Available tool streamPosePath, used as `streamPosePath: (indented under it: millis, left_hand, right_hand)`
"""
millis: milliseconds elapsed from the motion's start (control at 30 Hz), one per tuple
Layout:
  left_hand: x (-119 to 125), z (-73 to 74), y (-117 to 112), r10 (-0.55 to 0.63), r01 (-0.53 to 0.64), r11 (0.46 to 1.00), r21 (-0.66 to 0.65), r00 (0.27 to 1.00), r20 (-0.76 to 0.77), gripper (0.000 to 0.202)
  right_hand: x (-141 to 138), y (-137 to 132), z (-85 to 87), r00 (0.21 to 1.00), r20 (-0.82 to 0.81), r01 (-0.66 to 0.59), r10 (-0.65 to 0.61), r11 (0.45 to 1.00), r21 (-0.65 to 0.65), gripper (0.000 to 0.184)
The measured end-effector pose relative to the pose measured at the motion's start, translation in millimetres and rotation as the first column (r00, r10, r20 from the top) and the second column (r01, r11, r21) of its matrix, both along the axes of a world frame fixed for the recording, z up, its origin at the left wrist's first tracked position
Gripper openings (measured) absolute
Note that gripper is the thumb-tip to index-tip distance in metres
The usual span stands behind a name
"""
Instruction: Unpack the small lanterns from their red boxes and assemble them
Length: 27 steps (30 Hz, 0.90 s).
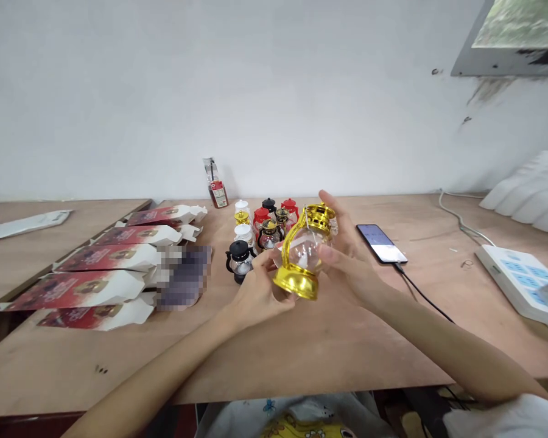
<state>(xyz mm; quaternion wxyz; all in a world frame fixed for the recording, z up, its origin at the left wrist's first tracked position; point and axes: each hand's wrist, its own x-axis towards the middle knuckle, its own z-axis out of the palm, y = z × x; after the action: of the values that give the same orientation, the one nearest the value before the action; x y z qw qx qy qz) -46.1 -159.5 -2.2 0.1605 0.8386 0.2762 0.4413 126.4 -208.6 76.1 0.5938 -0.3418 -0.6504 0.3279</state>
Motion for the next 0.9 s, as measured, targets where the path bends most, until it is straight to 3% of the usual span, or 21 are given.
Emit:
streamPosePath:
  millis: [67, 133, 233, 300, 500, 600, 767, 900]
  left_hand:
    - [-1, -2.2, 1, 0.006, -0.006, 1.0, -0.006, 1.0, -0.007, 0.069]
    - [-2, -5.1, 1, 0.046, -0.046, 0.999, -0.012, 0.999, -0.016, 0.073]
    - [-2, -7.6, 1, 0.073, -0.074, 0.996, -0.046, 0.997, -0.04, 0.071]
    - [0, -7.3, 1, 0.065, -0.067, 0.996, -0.064, 0.997, -0.033, 0.07]
    - [1, -9.2, 3, 0.059, -0.06, 0.998, -0.011, 0.997, -0.056, 0.073]
    - [0, -11.8, 4, 0.074, -0.07, 0.997, 0.044, 0.993, -0.091, 0.076]
    - [1, -11.9, 6, 0.071, -0.064, 0.996, 0.068, 0.992, -0.103, 0.084]
    - [2, -7.0, 5, 0.078, -0.075, 0.997, 0.034, 0.992, -0.098, 0.087]
  right_hand:
    - [0, 8, -1.9, 0.997, -0.071, -0.003, 0.001, 1.0, -0.025, 0.072]
    - [3, 16, -4.6, 0.993, -0.085, 0.085, -0.085, 0.996, -0.006, 0.077]
    - [8, 23, -10.2, 0.976, -0.019, 0.219, -0.218, 0.974, 0.05, 0.087]
    - [10, 23, -13.5, 0.967, 0.069, 0.24, -0.246, 0.967, 0.091, 0.085]
    - [6, 21, -11.8, 0.862, 0.474, 0.16, -0.178, 0.984, 0.079, 0.046]
    - [6, 27, -6.1, 0.822, 0.536, 0.187, -0.193, 0.98, 0.066, 0.041]
    - [9, 38, 8.9, 0.754, 0.645, 0.07, -0.127, 0.991, 0.112, 0.034]
    - [5, 39, 19.8, 0.639, 0.761, 0.034, -0.112, 0.993, 0.117, 0.033]
